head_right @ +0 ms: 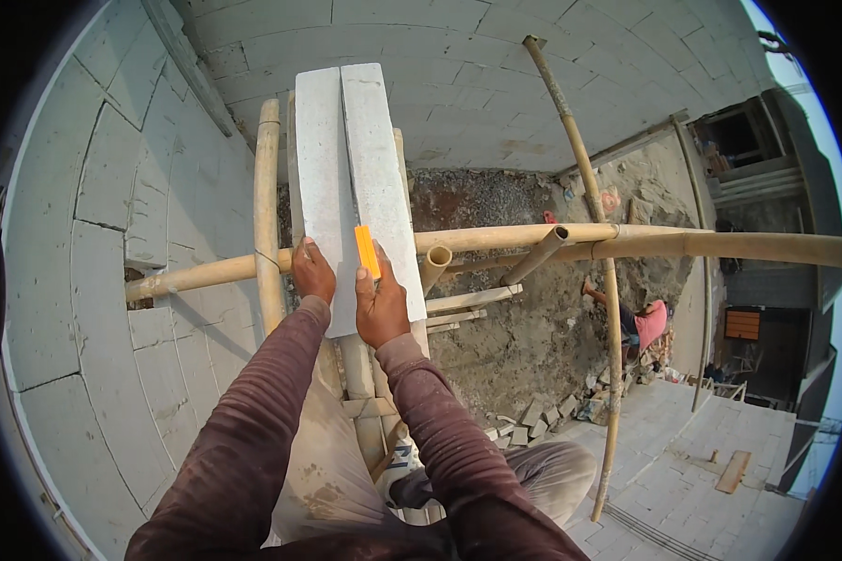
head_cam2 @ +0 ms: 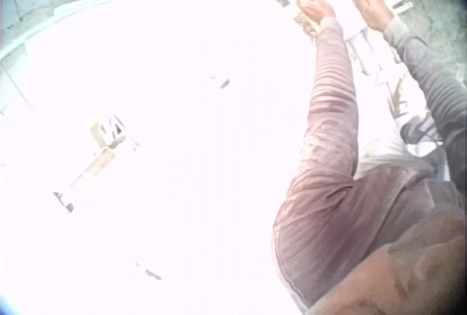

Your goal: The person saws a concrete block using a hand saw, then applies mortar from a bucket onto a wall with a trowel, and positions the cut block onto the mortared surface.

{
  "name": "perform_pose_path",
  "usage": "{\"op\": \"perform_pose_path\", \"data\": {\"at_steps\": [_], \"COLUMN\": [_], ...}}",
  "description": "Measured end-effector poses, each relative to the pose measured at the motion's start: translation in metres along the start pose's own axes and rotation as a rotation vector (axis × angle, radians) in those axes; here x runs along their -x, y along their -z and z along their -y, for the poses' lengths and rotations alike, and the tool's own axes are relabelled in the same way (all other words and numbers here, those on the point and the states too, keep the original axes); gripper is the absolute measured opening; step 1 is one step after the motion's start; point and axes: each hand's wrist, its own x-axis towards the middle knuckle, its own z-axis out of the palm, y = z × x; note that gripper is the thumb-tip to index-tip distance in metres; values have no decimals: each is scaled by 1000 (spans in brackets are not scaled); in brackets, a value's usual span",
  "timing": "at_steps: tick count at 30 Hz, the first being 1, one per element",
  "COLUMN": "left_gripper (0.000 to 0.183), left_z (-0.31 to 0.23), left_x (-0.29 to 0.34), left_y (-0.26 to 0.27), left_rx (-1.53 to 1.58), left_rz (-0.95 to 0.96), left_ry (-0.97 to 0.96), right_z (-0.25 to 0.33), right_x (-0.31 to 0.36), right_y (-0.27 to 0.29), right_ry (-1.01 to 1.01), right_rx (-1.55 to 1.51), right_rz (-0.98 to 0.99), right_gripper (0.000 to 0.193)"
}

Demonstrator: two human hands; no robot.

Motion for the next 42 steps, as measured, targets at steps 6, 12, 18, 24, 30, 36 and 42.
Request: {"op": "perform_pose_path", "data": {"at_steps": [6,12,18,24,30,36,42], "left_gripper": [46,47,46,46,44,46,46], "left_z": [15,-1,22,8,4,8,2], "left_x": [-6,2,-15,0,2,-7,-1], "left_y": [11,-9,22,12,2,15,-2], "left_rx": [-74,-63,-48,-59,-25,-37,-17], "left_rz": [-75,-65,5,40,43,19,21], "left_ry": [-69,-65,-20,6,-1,31,19], "right_z": [26,4,7,-24,-17,3,-18], "right_x": [191,-4,174,134,26,230,36], "right_y": [51,11,23,16,-2,39,3], "right_ry": [-108,9,-39,91,-126,-216,-85], "right_rx": [-68,-46,-90,44,-91,-133,-58], "right_rz": [55,-72,32,-68,-6,67,-67], "right_gripper": [78,61,69,64,55,71,58]}}
